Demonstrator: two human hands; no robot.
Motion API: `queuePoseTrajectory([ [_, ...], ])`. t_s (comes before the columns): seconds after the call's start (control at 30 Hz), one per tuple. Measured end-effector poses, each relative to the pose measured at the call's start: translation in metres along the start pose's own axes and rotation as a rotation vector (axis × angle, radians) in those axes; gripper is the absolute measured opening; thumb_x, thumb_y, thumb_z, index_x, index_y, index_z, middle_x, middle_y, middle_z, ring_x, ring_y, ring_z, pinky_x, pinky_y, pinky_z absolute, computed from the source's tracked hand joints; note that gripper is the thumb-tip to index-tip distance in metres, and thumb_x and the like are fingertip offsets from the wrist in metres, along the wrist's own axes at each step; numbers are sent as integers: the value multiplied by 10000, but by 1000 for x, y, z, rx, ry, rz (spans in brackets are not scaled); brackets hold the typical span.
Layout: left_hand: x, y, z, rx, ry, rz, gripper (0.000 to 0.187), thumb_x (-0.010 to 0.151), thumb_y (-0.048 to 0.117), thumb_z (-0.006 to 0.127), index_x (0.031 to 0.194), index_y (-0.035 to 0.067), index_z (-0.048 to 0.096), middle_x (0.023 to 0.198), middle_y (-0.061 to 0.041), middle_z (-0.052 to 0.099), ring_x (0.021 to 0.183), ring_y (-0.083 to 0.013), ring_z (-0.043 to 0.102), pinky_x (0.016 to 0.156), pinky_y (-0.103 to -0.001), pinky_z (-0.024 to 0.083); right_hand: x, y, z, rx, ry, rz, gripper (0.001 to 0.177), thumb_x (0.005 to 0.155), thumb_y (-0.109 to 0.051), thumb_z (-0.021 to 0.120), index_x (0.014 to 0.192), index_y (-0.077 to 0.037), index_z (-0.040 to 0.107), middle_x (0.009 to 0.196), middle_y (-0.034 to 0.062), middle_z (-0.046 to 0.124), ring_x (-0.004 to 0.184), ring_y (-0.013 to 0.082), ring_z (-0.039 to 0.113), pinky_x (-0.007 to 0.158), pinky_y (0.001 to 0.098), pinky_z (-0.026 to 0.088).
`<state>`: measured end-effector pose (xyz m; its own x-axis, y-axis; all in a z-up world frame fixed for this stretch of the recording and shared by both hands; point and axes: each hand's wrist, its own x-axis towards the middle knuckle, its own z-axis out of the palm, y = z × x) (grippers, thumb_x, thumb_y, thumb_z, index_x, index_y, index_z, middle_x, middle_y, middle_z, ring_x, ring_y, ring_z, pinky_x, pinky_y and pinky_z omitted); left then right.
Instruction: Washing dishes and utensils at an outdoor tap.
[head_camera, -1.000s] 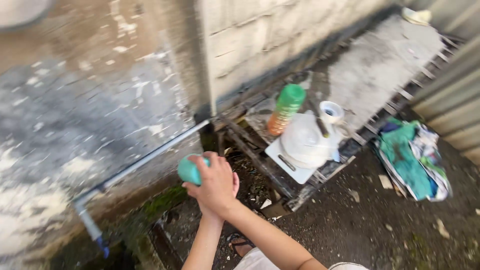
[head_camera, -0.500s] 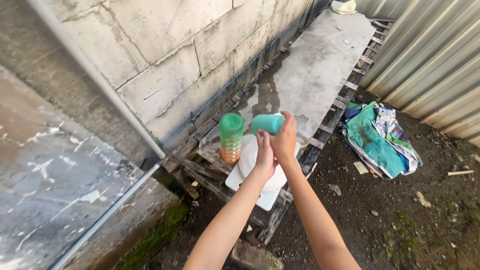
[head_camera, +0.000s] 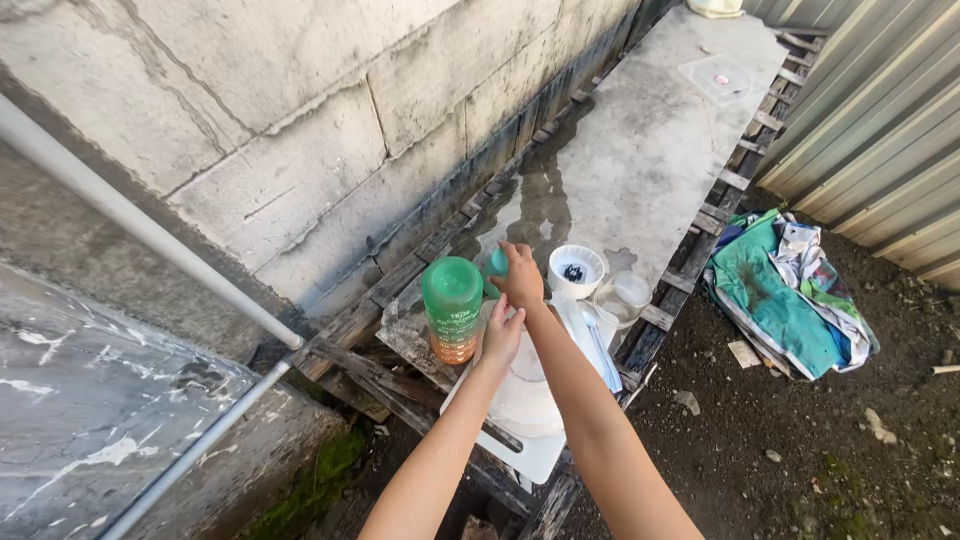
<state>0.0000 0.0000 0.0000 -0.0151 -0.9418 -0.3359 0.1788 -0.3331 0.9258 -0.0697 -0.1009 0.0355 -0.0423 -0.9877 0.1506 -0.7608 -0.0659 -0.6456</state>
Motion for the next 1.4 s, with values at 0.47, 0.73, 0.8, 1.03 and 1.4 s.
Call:
queuePoseTrajectory([
  [0.47, -149, 43, -46, 155, 36, 529, 452, 958, 38, 592, 1408, 4, 569, 1485, -165, 594, 1425, -298, 538, 1191, -371, 398, -114, -73, -64, 466, 619, -66, 321, 979, -105, 693, 1267, -24, 577, 1293, 130, 582, 1141, 242, 603, 891, 333, 525],
  [0.73, -377, 91, -176, 559, 591, 660, 518, 907, -2, 626, 1419, 43, 573, 1529, -153, 530, 1493, -369, 415, 1206, -457, 361, -341, -243, -44, 554, -58, -438, 397, 916, -69, 664, 1305, -27, 595, 1363, 168, 606, 1279, 319, 571, 1051, 415, 440],
  [0.8, -424, 92, -212, 610, 768, 607, 528, 916, 3, 631, 1437, 51, 559, 1543, -140, 516, 1499, -360, 410, 1213, -465, 364, -373, -284, -26, 598, -220, -532, 416, 941, -82, 645, 1349, -27, 582, 1382, 173, 599, 1309, 325, 569, 1125, 427, 433],
  [1.03, -560, 36, -312, 623, 1235, 181, 607, 873, -37, 610, 1454, 110, 512, 1592, -115, 414, 1534, -384, 265, 1140, -491, 377, -490, -395, 68, 388, -828, -972, 578, 930, -165, 673, 1460, -16, 500, 1464, 230, 534, 1398, 424, 444, 1127, 497, 371],
  [1.4, -635, -155, -483, 505, 1339, -351, 743, 885, 91, 639, 1561, 57, 333, 1620, -155, 343, 1546, -355, 202, 1272, -463, 191, -659, -376, 448, -109, -1122, -931, 844, 924, -571, 706, 1389, 99, 488, 1404, 334, 510, 1317, 454, 490, 1092, 502, 404],
])
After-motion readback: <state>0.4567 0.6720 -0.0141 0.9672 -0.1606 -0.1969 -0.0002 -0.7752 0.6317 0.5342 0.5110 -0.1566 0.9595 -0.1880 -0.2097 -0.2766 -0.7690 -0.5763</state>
